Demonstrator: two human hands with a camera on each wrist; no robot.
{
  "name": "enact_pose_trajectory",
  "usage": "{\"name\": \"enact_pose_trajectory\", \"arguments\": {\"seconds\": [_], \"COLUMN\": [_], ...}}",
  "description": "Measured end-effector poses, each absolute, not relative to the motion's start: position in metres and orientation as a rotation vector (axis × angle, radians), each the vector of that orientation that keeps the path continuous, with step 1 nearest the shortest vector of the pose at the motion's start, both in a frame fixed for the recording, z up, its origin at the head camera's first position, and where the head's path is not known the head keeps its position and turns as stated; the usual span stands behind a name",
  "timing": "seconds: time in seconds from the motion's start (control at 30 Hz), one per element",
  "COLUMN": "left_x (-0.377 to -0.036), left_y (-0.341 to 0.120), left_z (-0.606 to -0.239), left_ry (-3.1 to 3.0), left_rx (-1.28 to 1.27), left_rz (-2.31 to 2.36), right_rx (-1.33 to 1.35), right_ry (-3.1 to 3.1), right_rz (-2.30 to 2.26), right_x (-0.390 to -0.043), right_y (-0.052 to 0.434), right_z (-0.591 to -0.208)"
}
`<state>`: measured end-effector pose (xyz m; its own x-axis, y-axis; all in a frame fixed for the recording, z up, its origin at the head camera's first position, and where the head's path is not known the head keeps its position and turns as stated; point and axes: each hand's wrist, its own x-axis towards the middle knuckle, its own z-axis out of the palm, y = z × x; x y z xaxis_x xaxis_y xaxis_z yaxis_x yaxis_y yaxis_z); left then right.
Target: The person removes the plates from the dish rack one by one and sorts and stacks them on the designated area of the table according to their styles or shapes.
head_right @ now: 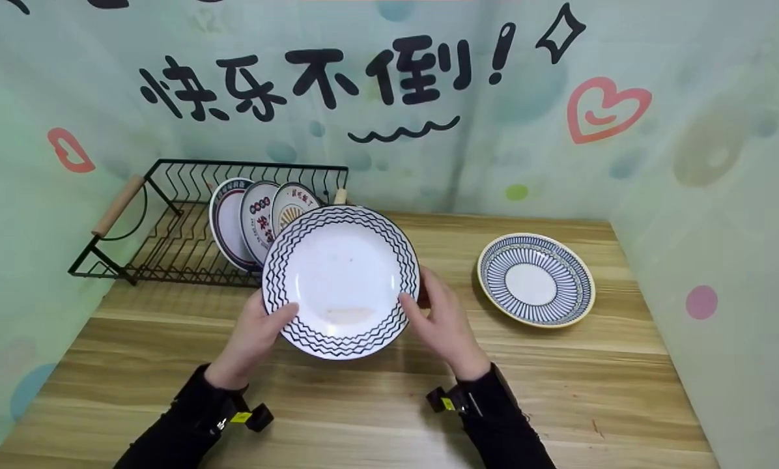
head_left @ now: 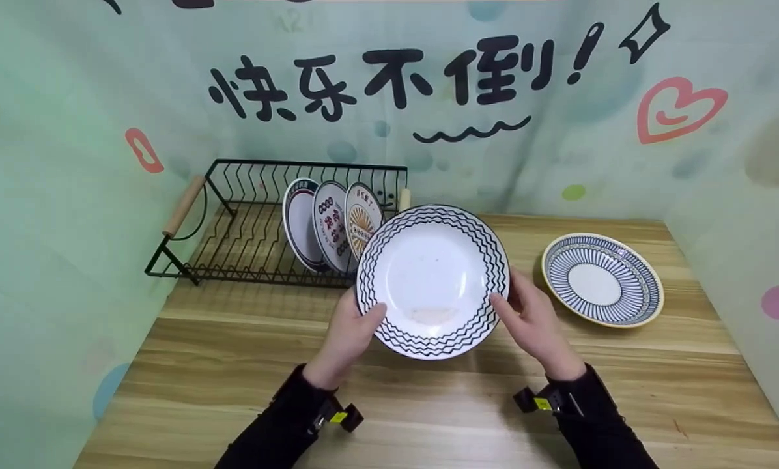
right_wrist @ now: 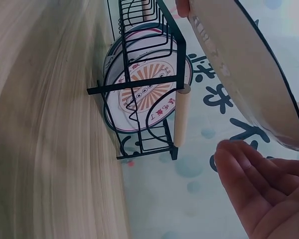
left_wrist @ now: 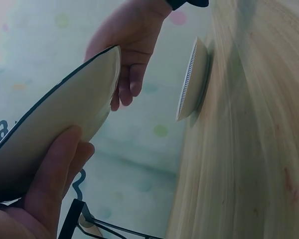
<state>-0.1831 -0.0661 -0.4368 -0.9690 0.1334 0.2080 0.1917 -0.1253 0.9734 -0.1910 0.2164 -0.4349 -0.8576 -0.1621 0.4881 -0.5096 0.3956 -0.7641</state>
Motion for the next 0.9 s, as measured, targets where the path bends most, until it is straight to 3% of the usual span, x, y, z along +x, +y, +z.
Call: {"name": "enact_pose_trajectory", "arguments": {"seconds": [0.9], "left_x": [-0.1781], "left_y": [-0.0589], "left_z": [-0.4359], "left_ry": [-2.118], "left_rx": [-0.357], "left_rz": [-2.315], "right_rx": [0.501], "right_ry": [-2.315], "right_rz": [1.290], "right_x": [-0.1894], "right_y": [0.2188], "right_z": [-0.4390]}}
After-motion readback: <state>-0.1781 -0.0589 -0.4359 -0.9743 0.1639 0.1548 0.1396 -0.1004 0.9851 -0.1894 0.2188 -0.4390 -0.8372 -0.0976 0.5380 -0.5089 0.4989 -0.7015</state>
